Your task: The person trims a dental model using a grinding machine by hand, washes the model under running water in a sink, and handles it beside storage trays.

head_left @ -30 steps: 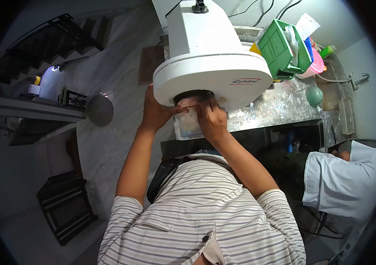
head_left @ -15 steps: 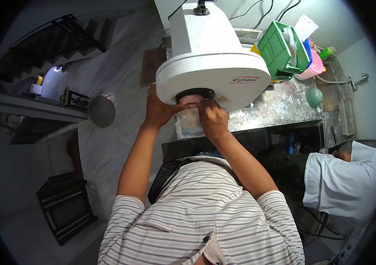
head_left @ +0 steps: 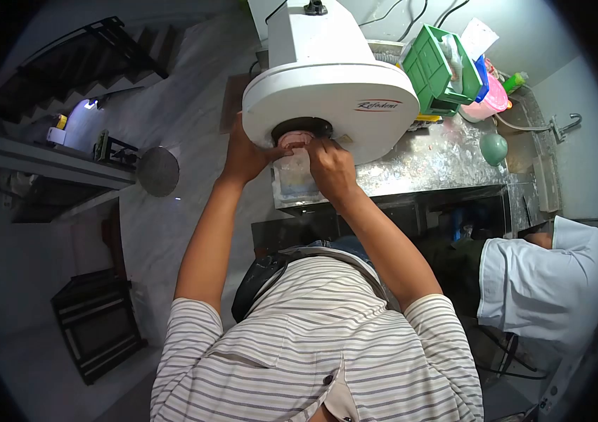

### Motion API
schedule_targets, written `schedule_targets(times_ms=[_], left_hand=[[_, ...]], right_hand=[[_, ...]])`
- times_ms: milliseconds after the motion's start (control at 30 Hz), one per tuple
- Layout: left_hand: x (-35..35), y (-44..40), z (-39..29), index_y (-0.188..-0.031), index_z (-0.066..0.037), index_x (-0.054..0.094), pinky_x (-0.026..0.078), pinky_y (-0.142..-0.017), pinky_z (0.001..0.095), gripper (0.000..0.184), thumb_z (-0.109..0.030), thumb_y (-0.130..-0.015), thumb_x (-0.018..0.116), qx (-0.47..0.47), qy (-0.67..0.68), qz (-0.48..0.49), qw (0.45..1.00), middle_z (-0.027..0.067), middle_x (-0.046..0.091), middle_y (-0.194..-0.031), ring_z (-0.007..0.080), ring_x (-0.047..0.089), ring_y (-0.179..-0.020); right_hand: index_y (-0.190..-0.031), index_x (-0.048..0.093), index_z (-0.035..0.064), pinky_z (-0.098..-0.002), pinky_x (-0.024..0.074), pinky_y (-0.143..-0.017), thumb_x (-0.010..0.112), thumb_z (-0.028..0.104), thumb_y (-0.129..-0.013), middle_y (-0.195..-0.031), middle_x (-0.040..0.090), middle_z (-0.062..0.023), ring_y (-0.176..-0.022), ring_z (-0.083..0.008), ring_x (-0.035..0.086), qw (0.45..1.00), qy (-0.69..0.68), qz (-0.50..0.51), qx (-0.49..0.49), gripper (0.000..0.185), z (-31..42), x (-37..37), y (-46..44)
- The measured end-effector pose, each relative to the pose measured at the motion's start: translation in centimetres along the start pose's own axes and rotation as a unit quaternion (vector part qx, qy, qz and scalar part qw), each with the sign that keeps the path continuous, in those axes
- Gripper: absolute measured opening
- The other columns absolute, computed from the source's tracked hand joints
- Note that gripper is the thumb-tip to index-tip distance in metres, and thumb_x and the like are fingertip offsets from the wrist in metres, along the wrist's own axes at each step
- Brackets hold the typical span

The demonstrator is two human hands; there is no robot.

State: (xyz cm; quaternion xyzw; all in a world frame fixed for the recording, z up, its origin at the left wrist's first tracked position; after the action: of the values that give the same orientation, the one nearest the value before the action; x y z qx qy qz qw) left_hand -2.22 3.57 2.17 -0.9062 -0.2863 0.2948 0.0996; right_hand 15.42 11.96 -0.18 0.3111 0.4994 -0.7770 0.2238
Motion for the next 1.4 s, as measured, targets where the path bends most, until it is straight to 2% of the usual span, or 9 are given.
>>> schedule_targets(times_ms=[333,500,533,667,700,733,800,1067,1400], left_hand=[[0.0,0.0,-0.9,-0.125,-0.001,0.051,0.051,-0.097,0.0432,0.094,-0.019,-0.048,0.101,0.053,-0.037,-0.038,0.997,0.0162,0.061,-0.122,0.0323,0.061,-0.114],[0.4,0.4,-1.1,-0.129,-0.003,0.052,0.047,-0.102,0.043,0.098,-0.019,-0.046,0.101,-0.021,-0.065,-0.078,0.995,0.0157,0.06,-0.124,0.0314,0.057,-0.121],[0.6,0.0,-1.0,-0.134,-0.007,0.052,0.046,-0.104,0.0428,0.104,-0.02,-0.043,0.101,0.03,-0.061,-0.031,0.997,0.0143,0.06,-0.126,0.0315,0.053,-0.126],[0.3,-0.9,1.7,-0.139,-0.01,0.05,0.043,-0.107,0.0485,0.101,-0.054,-0.058,0.09,0.122,-0.212,-0.004,0.97,0.0168,0.057,-0.136,0.0362,0.055,-0.125],[0.1,-1.6,4.2,-0.141,-0.008,0.048,0.044,-0.106,0.0482,0.095,-0.053,-0.066,0.086,0.186,-0.253,-0.017,0.949,0.017,0.057,-0.137,0.0359,0.056,-0.125],[0.7,-2.5,5.2,-0.141,-0.007,0.049,0.044,-0.106,0.0479,0.094,-0.052,-0.066,0.087,0.188,-0.255,-0.005,0.948,0.017,0.058,-0.137,0.0357,0.056,-0.124],[2.3,-3.2,5.8,-0.14,-0.007,0.049,0.044,-0.106,0.0474,0.093,-0.05,-0.067,0.087,0.196,-0.24,0.016,0.951,0.0169,0.058,-0.136,0.0353,0.056,-0.124],[15.1,-4.3,1.8,-0.137,-0.004,0.051,0.043,-0.106,0.0454,0.087,-0.042,-0.068,0.087,0.174,-0.159,0.067,0.97,0.0167,0.059,-0.134,0.0337,0.057,-0.122],[12.8,-3.6,0.2,-0.133,-0.001,0.054,0.043,-0.105,0.0429,0.079,-0.032,-0.069,0.088,0.191,-0.17,0.061,0.965,0.0165,0.061,-0.132,0.0316,0.058,-0.119]], right_hand=[[-0.09,0.06,0.0035,-0.0395,0.0564,-0.064,0.062,0.002,-0.079,-0.081,0.063,-0.0121,-0.074,-0.0303,0.067,0.999,0.015,-0.032,-0.001,0.011,0.2,0.3,-0.5],[-0.089,0.062,0.0039,-0.0404,0.0571,-0.064,0.058,0.0,-0.079,-0.083,0.066,-0.0147,-0.075,-0.0313,0.069,0.999,0.003,-0.039,0.018,0.012,-0.2,1.3,-0.2],[-0.091,0.063,0.0032,-0.0404,0.0575,-0.065,0.058,-0.001,-0.078,-0.086,0.067,-0.016,-0.077,-0.032,0.069,0.999,-0.001,-0.027,0.017,0.015,-0.4,1.4,-0.1],[-0.096,0.07,0.011,-0.0456,0.0571,-0.072,0.059,0.009,-0.087,-0.091,0.07,-0.014,-0.085,-0.0336,0.07,0.995,-0.08,-0.056,0.004,0.015,0.0,1.2,-0.6],[-0.096,0.071,0.016,-0.046,0.0564,-0.072,0.061,0.016,-0.09,-0.091,0.071,-0.0115,-0.088,-0.0324,0.07,0.998,-0.061,-0.018,0.03,0.012,0.4,1.2,-0.9],[-0.096,0.07,0.0179,-0.0451,0.0563,-0.071,0.063,0.02,-0.09,-0.09,0.071,-0.0095,-0.087,-0.0314,0.07,0.989,-0.137,-0.032,0.033,0.009,0.8,1.3,-1.5],[-0.095,0.069,0.0212,-0.0427,0.0582,-0.069,0.064,0.02,-0.088,-0.089,0.071,-0.0054,-0.085,-0.0283,0.071,0.996,-0.083,-0.036,0.014,0.008,0.6,2.3,-1.7],[-0.098,0.071,0.0201,-0.0423,0.0586,-0.072,0.062,0.02,-0.089,-0.094,0.072,-0.0052,-0.088,-0.0284,0.071,0.982,-0.124,-0.055,0.134,0.013,-3.7,1.8,5.0],[-0.101,0.073,0.0187,-0.0419,0.0592,-0.076,0.06,0.02,-0.089,-0.1,0.073,-0.0049,-0.092,-0.0284,0.072,0.954,-0.22,-0.043,0.197,0.018,-0.9,0.2,0.6]])
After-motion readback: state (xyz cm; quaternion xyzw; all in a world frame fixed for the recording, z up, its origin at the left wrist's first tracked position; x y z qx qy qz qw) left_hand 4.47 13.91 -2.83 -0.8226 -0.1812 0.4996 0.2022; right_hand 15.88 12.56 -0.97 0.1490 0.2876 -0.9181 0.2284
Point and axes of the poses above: each hand's wrist, its own y-axis away from the middle knuckle, its own x-axis out of the palm, z = x × y, the point moved 3 cm from there along -y, towards the middle knuckle
